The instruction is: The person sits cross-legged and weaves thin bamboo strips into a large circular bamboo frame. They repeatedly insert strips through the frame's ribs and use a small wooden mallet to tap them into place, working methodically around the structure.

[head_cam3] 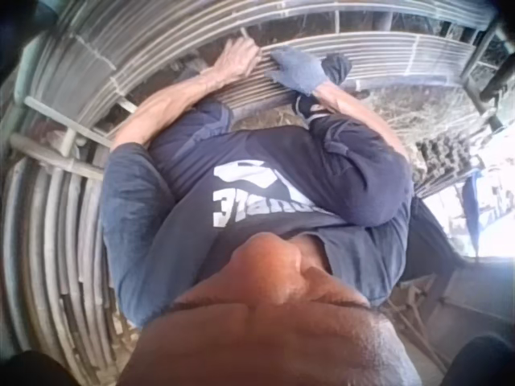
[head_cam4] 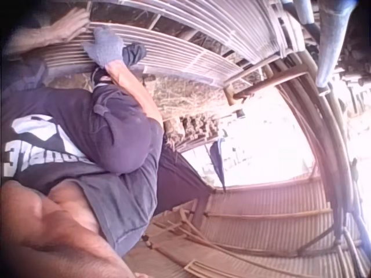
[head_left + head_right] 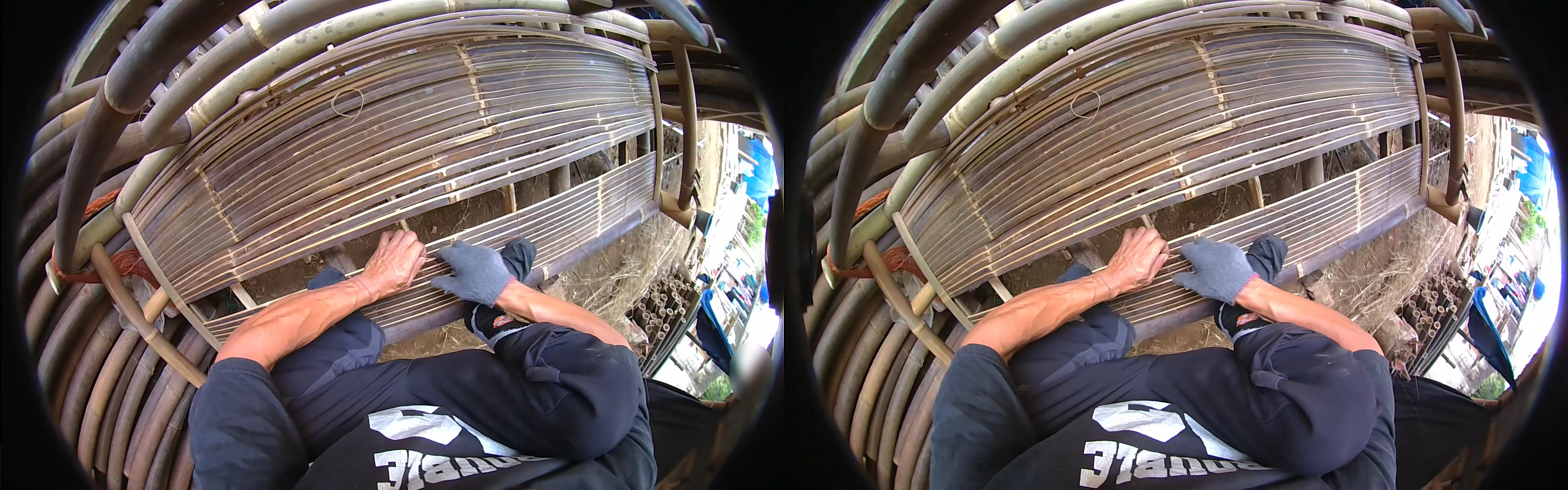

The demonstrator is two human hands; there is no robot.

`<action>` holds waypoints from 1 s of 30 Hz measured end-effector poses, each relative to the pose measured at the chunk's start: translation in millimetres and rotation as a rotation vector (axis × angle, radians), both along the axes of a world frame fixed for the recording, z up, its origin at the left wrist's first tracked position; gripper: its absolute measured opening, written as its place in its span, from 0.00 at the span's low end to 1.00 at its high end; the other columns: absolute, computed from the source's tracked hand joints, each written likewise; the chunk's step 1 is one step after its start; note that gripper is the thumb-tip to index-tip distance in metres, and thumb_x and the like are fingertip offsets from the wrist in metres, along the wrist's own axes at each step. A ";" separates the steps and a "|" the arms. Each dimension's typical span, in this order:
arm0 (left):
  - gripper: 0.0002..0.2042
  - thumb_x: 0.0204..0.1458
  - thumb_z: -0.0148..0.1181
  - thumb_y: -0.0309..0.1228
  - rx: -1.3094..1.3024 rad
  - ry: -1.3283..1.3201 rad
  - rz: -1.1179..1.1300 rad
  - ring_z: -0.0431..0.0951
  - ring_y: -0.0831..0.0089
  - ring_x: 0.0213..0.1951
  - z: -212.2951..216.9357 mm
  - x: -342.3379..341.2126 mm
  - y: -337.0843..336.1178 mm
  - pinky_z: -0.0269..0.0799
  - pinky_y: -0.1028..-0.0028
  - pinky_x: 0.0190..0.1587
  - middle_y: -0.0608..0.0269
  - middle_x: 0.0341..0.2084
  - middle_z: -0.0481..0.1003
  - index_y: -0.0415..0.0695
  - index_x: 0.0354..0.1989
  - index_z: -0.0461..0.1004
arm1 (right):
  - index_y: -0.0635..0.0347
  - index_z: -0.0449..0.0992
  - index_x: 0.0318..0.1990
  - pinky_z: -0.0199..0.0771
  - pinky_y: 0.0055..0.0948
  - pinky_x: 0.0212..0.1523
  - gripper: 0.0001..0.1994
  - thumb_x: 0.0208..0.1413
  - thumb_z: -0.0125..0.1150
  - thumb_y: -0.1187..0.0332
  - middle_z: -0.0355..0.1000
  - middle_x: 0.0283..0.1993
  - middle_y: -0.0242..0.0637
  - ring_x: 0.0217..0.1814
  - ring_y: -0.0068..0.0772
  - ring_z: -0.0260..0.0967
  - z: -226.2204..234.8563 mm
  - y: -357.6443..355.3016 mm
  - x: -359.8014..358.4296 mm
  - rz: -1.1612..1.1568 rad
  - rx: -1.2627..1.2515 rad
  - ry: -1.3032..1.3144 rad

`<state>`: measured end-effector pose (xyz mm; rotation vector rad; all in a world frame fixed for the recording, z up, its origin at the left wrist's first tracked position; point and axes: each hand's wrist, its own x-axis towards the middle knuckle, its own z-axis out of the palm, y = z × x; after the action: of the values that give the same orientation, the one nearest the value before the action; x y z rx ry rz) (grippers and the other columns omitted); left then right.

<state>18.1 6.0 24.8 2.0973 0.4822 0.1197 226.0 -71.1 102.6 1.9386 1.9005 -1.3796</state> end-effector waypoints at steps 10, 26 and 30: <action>0.09 0.56 0.60 0.30 0.105 -0.040 -0.003 0.70 0.59 0.43 10.3 11.3 -11.9 0.62 0.58 0.49 0.58 0.38 0.69 0.43 0.43 0.71 | 0.57 0.80 0.41 0.69 0.35 0.54 0.11 0.58 0.59 0.61 0.76 0.44 0.38 0.51 0.41 0.70 -3.2 -14.3 17.1 -0.511 -0.165 0.516; 0.20 0.58 0.61 0.38 -0.080 -0.092 -0.097 0.72 0.60 0.24 56.6 2.1 -34.4 0.70 0.62 0.34 0.59 0.16 0.68 0.43 0.16 0.69 | 0.58 0.80 0.35 0.75 0.45 0.39 0.20 0.64 0.48 0.52 0.77 0.33 0.50 0.38 0.54 0.77 90.3 -31.9 53.0 0.030 -0.384 0.091; 0.21 0.58 0.61 0.39 -0.124 -0.024 -0.030 0.72 0.59 0.21 64.7 8.1 -35.0 0.72 0.61 0.32 0.59 0.15 0.69 0.44 0.15 0.69 | 0.59 0.80 0.35 0.75 0.44 0.38 0.21 0.64 0.47 0.51 0.77 0.32 0.49 0.36 0.54 0.77 87.0 -48.8 68.5 0.033 -0.248 0.278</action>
<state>26.2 -29.1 89.6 1.9789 0.4333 0.0948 294.5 -119.8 189.6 1.6658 1.7508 -1.8572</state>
